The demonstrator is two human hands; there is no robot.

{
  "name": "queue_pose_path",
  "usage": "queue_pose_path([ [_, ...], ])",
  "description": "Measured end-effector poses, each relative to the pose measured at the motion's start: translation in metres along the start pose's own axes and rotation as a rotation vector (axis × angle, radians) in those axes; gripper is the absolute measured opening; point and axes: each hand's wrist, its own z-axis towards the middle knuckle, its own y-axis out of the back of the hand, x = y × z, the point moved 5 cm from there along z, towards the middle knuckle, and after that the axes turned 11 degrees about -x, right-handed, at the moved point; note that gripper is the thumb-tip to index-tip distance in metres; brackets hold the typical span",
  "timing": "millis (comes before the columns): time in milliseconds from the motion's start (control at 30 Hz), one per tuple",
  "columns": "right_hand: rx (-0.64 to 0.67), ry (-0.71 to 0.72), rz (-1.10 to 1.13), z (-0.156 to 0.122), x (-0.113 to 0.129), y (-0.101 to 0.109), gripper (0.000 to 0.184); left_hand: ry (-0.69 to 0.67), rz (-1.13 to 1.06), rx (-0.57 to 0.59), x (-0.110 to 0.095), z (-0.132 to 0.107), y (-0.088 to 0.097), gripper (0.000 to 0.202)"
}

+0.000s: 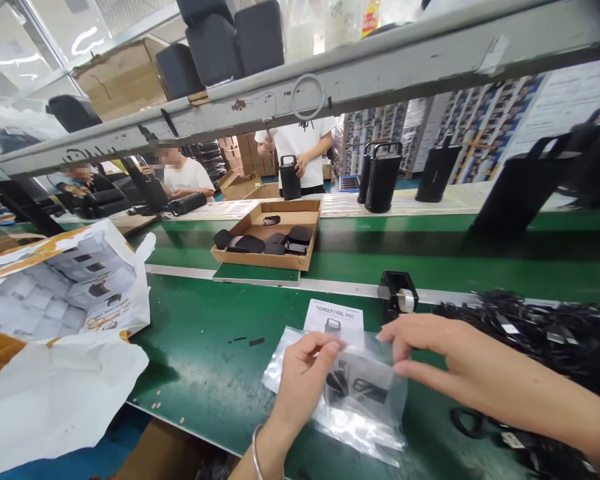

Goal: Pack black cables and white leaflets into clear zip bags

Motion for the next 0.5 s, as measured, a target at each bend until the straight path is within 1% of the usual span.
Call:
queue_pose_path([
  [33,-0.055,-0.071,0.063,-0.003,-0.005,-0.003,0.018,0.005,-0.017,-0.041,0.001,0.001,0.001,0.027],
  [100,-0.167,-0.227,0.219,-0.009,-0.015,-0.014,0.048,0.025,-0.050,-0.089,0.005,0.002,0.001,0.027],
  [133,-0.205,-0.292,0.295,-0.011,-0.020,-0.021,0.058,0.039,-0.058,-0.091,0.008,0.003,0.000,0.028],
  [167,-0.217,-0.339,0.355,-0.012,-0.023,-0.029,0.057,0.056,-0.058,-0.081,0.011,0.003,-0.001,0.031],
  [233,-0.206,-0.390,0.420,-0.012,-0.027,-0.043,0.036,0.094,-0.048,-0.058,0.016,0.003,-0.003,0.039],
  [267,-0.203,-0.401,0.439,-0.011,-0.028,-0.047,0.032,0.109,-0.048,-0.048,0.018,0.003,-0.003,0.041],
  [367,-0.221,-0.426,0.536,-0.008,-0.028,-0.049,0.043,0.124,-0.089,-0.009,0.019,0.004,-0.004,0.035],
  [433,-0.246,-0.448,0.603,-0.008,-0.030,-0.046,0.044,0.129,-0.104,0.003,0.018,0.005,-0.005,0.027],
  [500,-0.281,-0.467,0.657,-0.010,-0.033,-0.043,0.041,0.140,-0.085,-0.009,0.018,0.007,-0.006,0.016],
])
